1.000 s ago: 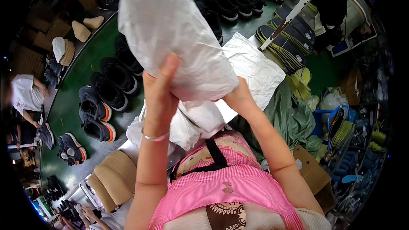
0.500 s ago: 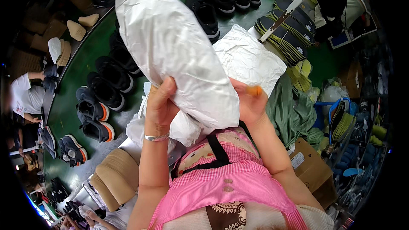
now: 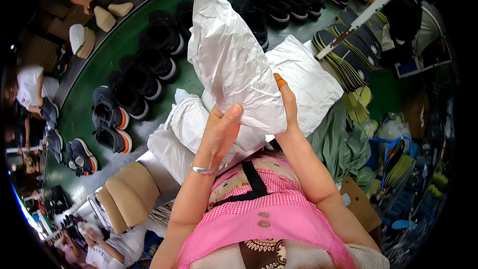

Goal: The person repeatedly stuffs white tissue paper into the openings of several sneakers on a green workbench, then places the filled shoes into a cardboard box. The process is repeated for multiple pairs of shoes.

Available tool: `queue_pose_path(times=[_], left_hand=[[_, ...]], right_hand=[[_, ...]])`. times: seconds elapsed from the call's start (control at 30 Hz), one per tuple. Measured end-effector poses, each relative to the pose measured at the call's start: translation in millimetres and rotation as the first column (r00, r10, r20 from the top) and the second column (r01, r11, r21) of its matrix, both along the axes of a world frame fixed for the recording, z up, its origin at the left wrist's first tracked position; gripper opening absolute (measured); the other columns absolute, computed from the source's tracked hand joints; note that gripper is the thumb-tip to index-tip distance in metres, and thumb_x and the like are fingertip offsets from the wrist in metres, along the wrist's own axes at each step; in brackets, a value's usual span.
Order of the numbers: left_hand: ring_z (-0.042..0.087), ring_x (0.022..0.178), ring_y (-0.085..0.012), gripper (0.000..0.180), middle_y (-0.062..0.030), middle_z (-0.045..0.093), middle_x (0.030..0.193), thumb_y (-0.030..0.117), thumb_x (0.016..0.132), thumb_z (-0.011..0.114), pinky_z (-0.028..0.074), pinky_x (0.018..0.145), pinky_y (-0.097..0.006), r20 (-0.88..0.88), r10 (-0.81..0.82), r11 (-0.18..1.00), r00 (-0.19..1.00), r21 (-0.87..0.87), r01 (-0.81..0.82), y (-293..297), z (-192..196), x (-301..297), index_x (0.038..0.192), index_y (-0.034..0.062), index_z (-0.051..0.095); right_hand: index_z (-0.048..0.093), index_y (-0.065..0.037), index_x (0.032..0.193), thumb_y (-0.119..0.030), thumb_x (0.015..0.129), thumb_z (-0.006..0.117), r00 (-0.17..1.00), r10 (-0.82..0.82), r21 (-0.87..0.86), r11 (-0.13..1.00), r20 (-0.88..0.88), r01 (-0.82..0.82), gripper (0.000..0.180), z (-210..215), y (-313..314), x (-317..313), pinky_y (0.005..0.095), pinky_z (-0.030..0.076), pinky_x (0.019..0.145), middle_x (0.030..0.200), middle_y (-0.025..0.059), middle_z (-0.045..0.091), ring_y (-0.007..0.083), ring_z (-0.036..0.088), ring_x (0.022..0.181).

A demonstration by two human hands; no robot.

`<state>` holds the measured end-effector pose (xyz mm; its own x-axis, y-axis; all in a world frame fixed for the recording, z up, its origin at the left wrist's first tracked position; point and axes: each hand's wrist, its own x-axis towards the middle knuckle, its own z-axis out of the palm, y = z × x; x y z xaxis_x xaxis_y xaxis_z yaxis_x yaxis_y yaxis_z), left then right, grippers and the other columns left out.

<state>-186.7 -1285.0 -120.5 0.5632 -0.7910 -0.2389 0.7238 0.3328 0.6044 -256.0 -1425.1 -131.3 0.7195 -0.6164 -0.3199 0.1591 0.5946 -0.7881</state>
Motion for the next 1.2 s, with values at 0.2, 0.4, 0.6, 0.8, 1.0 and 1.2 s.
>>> queue_pose_path(times=[0.2,0.4,0.6,0.8,1.0,1.2], left_hand=[[0.056,0.109,-0.0148,0.044,-0.0034,0.056,0.122,0.012,0.088,0.063,0.046,0.094,-0.031,-0.008,0.347,0.938,0.938,0.011,-0.347,16.6,-11.1,10.6,0.128,0.0072,0.046],[0.052,0.113,-0.0197,0.050,-0.0091,0.053,0.124,0.013,0.087,0.063,0.040,0.099,-0.034,0.259,0.446,0.813,0.857,0.284,-0.509,35.6,-9.5,16.7,0.131,0.0038,0.042],[0.040,0.122,-0.0366,0.056,-0.0224,0.047,0.127,0.025,0.087,0.058,0.031,0.103,-0.039,0.897,-0.423,0.412,-0.126,0.066,-0.909,97.0,18.4,91.8,0.133,-0.0020,0.040],[0.062,0.079,-0.0280,0.042,-0.0170,0.065,0.084,0.036,0.084,0.063,0.048,0.074,-0.036,0.711,0.136,0.310,0.690,0.631,-0.711,181.3,-16.3,138.2,0.093,-0.0046,0.064],[0.058,0.080,-0.0149,0.042,-0.0090,0.064,0.089,0.032,0.086,0.063,0.047,0.070,-0.029,0.457,0.322,0.443,0.829,0.701,-0.559,311.2,-29.6,190.0,0.100,-0.0079,0.062],[0.062,0.091,-0.0375,0.050,-0.0236,0.064,0.094,0.034,0.082,0.063,0.049,0.080,-0.043,0.518,-0.325,-0.065,0.791,0.823,-0.565,439.6,-53.2,244.2,0.118,0.0006,0.056]], right_hand=[[0.046,0.001,0.127,-0.022,0.090,0.054,0.957,0.283,-0.274,0.926,0.055,-0.259,0.044,16.1,9.0,13.0,0.0290,0.040,0.096,0.123,0.0162,0.053,0.0212,0.051,0.116],[0.043,-0.004,0.129,-0.023,0.065,0.077,0.896,0.221,-0.780,0.440,-0.386,-0.445,0.075,22.0,39.6,28.7,0.0362,0.049,0.083,0.110,0.0200,0.060,0.0320,0.061,0.099],[0.050,-0.004,0.121,-0.021,0.062,0.077,0.908,0.298,-0.954,-0.042,-0.295,-0.296,0.067,48.3,63.9,34.3,0.0388,0.050,0.069,0.090,0.0171,0.063,0.0329,0.063,0.079],[0.050,-0.003,0.122,-0.025,0.061,0.079,0.818,0.444,-0.922,-0.050,-0.365,-0.385,0.070,58.5,132.8,74.2,0.0376,0.051,0.065,0.085,0.0156,0.065,0.0302,0.064,0.072],[0.039,-0.002,0.128,-0.032,0.062,0.078,0.525,0.591,-0.745,-0.211,-0.613,-0.633,0.083,52.0,230.1,130.0,0.0393,0.051,0.064,0.089,0.0192,0.065,0.0333,0.065,0.074],[0.041,-0.002,0.119,-0.036,0.067,0.073,0.513,0.553,-0.729,-0.289,-0.657,-0.621,0.070,5.4,332.2,205.2,0.0426,0.050,0.060,0.084,0.0219,0.065,0.0364,0.064,0.069]])
